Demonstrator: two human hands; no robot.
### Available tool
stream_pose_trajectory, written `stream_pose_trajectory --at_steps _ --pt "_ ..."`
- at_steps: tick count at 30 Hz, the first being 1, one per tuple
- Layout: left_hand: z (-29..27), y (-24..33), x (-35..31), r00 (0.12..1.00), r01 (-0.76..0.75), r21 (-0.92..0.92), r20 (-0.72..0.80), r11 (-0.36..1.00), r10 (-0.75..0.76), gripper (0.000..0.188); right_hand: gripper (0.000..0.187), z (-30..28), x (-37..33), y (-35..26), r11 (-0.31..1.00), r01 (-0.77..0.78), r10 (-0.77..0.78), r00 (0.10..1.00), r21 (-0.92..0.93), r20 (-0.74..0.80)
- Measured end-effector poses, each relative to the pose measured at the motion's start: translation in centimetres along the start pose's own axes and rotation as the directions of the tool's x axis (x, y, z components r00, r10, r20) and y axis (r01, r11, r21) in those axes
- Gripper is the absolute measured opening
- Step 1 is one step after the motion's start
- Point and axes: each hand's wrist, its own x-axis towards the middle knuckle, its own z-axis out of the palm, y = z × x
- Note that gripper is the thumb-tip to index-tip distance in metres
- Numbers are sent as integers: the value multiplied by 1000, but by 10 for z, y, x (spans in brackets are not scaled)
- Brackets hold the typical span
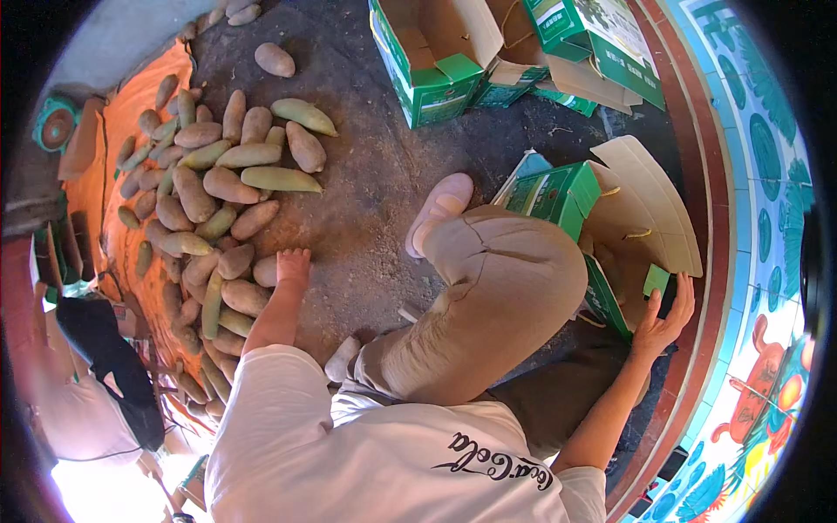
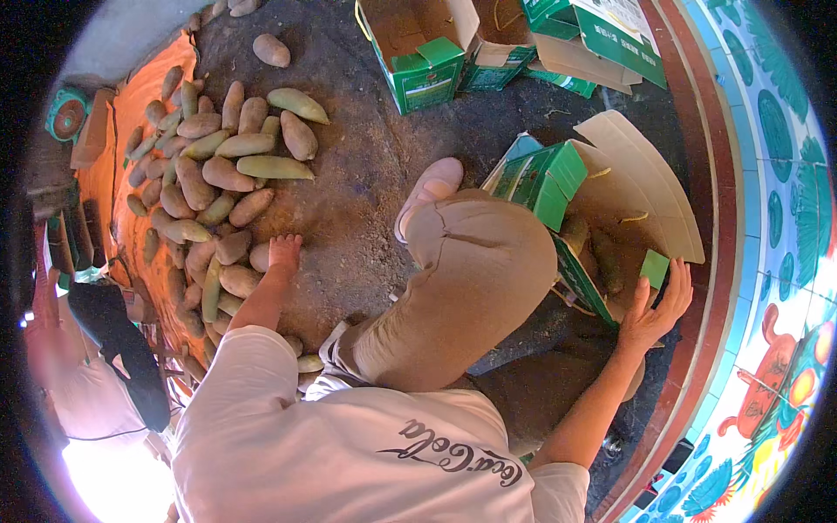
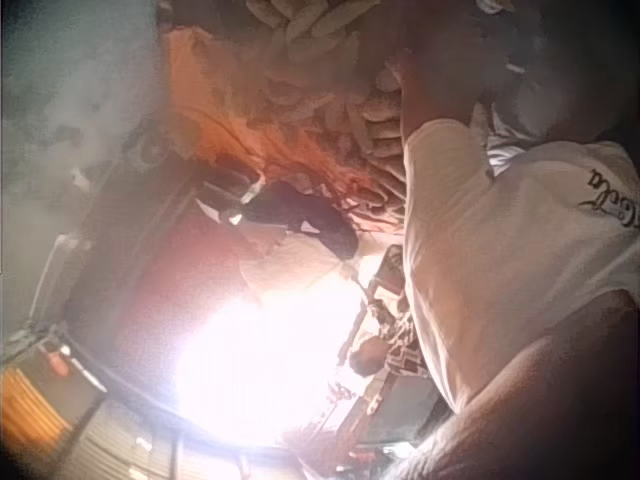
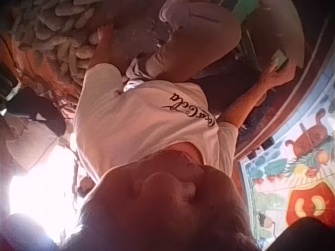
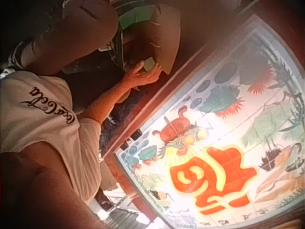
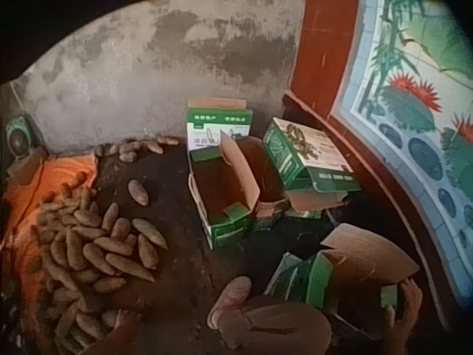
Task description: The recorder folds cardboard boxes, places mangoes inside them, and weighs the packed boxes on a digital scale.
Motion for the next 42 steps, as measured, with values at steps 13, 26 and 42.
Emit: stream_pose_trajectory --at_steps 13,26,42 --pt "-83 4 -15 877 -250 -968 -215 -26 -431 39 47 -10 3 -7 997 -45 48 998 59 -51" --pt "-389 159 -168 708 -509 -608 -698 -609 105 37 84 -26 -3 -29 852 -41 96 992 522 -78" --pt "-404 194 -177 547 -743 -547 -828 -385 121 43 73 -41 -9 14 765 -374 467 883 524 -50"
